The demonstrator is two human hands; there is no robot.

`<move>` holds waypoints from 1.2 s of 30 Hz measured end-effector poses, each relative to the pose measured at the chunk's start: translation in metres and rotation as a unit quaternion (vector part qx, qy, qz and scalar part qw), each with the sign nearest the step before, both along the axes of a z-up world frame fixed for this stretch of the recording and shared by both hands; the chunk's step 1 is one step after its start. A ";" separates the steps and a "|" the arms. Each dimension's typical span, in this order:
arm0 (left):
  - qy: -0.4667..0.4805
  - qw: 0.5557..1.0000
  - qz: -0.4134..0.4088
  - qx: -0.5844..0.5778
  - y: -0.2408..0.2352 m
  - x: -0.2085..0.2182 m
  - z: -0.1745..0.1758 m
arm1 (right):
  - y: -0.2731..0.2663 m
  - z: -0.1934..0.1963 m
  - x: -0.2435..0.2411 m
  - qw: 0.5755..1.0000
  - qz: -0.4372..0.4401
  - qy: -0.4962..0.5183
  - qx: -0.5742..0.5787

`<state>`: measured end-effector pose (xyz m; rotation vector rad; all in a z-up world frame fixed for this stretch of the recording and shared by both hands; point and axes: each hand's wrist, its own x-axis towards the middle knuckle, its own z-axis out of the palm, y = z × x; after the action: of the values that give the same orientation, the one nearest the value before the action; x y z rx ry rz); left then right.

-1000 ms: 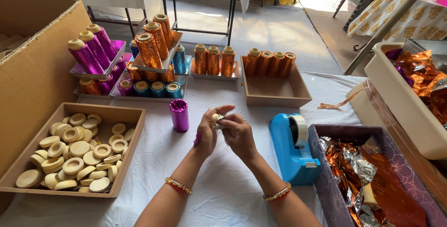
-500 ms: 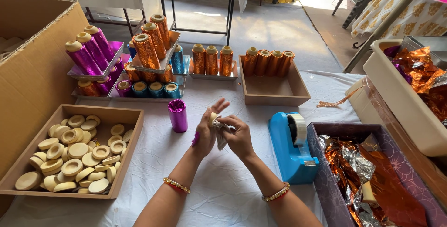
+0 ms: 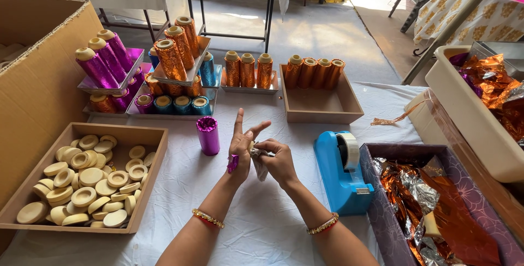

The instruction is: Wrapping cardboard tubes with purple decorative foil and fitting them with circular end caps.

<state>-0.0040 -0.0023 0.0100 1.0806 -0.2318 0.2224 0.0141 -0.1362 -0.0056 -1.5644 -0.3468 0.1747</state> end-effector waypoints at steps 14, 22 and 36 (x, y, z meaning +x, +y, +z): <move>0.077 0.991 -0.053 -0.093 0.011 0.004 0.000 | 0.009 0.013 -0.020 0.890 -0.097 -0.412 -0.171; 0.049 0.992 -0.097 -0.067 0.011 0.004 -0.003 | -0.008 0.033 -0.016 0.807 -0.106 -0.546 -0.195; 0.087 0.990 -0.094 -0.059 0.003 0.002 0.006 | -0.006 0.026 -0.012 0.829 -0.093 -0.520 -0.184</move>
<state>-0.0020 0.0011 0.0159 0.9487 -0.1609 -0.0281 0.0017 -0.1425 0.0205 -1.9566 -1.0485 -0.8596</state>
